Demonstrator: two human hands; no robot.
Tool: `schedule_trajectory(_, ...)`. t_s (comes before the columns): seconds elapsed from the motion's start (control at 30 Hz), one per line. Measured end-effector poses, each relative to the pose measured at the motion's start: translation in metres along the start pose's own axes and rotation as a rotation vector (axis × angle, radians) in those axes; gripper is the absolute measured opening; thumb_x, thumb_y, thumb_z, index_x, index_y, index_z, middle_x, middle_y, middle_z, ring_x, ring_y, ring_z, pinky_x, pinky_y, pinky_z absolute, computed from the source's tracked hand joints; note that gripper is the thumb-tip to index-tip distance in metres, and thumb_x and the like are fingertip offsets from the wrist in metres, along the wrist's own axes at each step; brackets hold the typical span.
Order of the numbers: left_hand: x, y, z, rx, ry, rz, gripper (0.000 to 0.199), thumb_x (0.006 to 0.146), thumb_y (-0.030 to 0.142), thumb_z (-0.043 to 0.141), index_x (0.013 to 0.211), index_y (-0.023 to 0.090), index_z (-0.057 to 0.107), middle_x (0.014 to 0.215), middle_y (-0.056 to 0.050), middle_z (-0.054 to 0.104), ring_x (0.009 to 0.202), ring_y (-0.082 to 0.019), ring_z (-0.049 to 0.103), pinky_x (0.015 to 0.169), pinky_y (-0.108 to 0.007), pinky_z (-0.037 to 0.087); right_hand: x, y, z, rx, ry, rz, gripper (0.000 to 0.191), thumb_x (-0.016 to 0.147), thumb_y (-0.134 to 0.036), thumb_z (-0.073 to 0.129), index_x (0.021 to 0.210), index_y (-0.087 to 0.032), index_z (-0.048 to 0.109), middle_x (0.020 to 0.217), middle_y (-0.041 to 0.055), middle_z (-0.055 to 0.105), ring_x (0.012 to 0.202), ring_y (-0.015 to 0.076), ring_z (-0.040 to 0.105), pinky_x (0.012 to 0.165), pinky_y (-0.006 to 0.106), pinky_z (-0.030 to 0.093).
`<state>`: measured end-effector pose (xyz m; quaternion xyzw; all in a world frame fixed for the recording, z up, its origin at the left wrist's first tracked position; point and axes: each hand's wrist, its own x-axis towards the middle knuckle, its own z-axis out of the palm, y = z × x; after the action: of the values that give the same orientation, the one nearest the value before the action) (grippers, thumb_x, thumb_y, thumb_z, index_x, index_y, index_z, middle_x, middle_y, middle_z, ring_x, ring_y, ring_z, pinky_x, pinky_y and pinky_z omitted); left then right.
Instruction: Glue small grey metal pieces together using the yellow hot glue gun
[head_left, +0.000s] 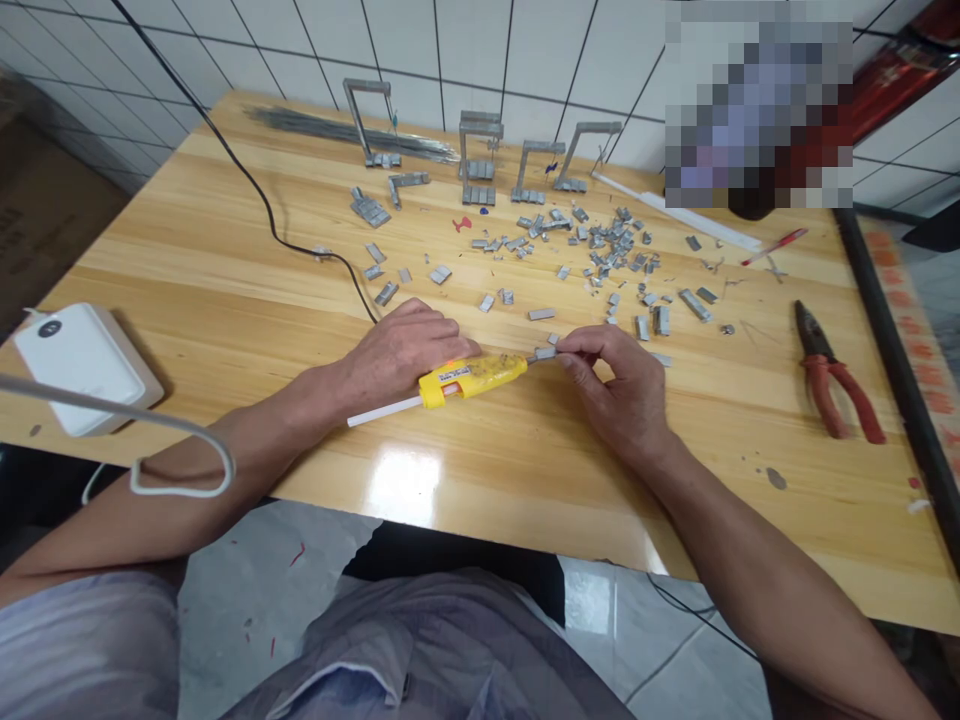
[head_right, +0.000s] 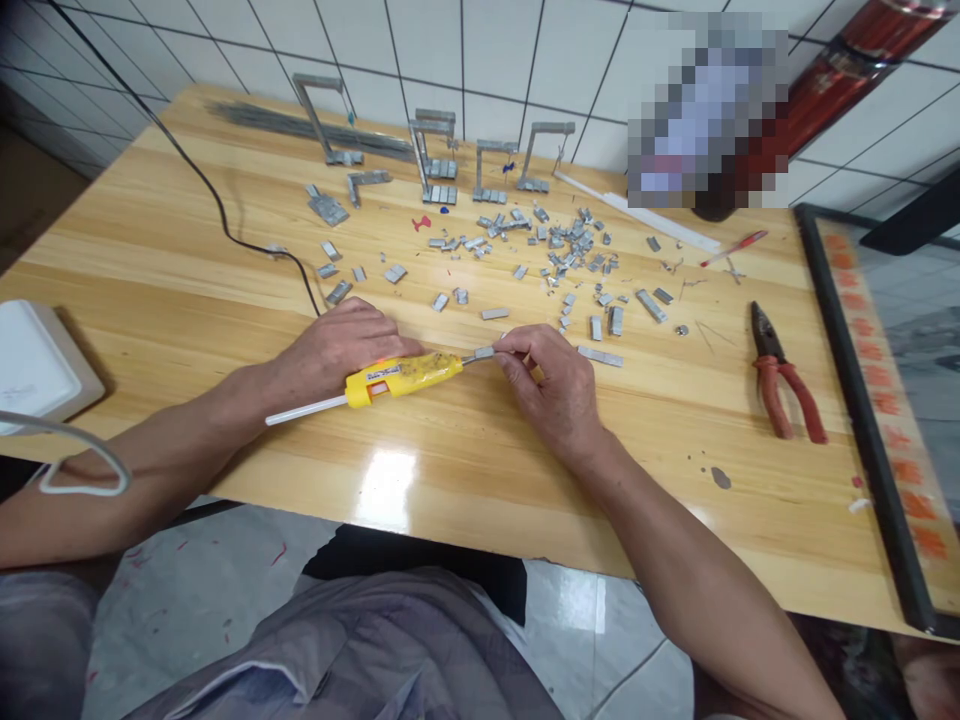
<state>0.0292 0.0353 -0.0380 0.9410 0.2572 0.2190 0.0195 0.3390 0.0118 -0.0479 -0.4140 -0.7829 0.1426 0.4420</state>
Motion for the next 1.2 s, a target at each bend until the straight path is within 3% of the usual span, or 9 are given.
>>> schedule_trajectory(0.33,0.0004,0.0014,-0.0021,0.0,-0.033,-0.019,0.041,0.12,0.041,0.034,0.123,0.022,0.071,0.092,-0.002,0.076,0.088,-0.017,0.069,0.084,-0.033,0.042,-0.0009,0.0009,0.0007,0.066,0.062,0.019,0.009,0.1,-0.02,0.072,0.099,-0.029,0.075,0.095,0.0,0.08,0.078,0.0156,0.07,0.071,0.032,0.057)
schedule_trajectory(0.7,0.0027,0.0038,-0.0061,-0.139,-0.101,-0.112,0.032,0.117,0.035,0.043,0.122,0.024,0.072,0.096,-0.003,0.078,0.093,-0.018,0.073,0.088,-0.032,0.044,-0.0021,0.0004,0.0008,0.212,0.001,0.141,0.005,0.102,-0.03,0.074,0.1,-0.029,0.078,0.097,0.0012,0.081,0.082,0.0177,0.072,0.074,0.035,0.059)
schedule_trajectory(1.2,0.0036,0.0029,-0.0073,-0.221,-0.12,-0.15,0.027,0.115,0.034,0.047,0.121,0.026,0.072,0.099,-0.003,0.08,0.094,-0.017,0.073,0.09,-0.032,0.046,-0.0016,0.005,0.0003,0.258,0.005,0.234,0.016,0.101,-0.044,0.077,0.099,-0.029,0.08,0.098,0.0022,0.081,0.087,0.0189,0.072,0.079,0.036,0.059)
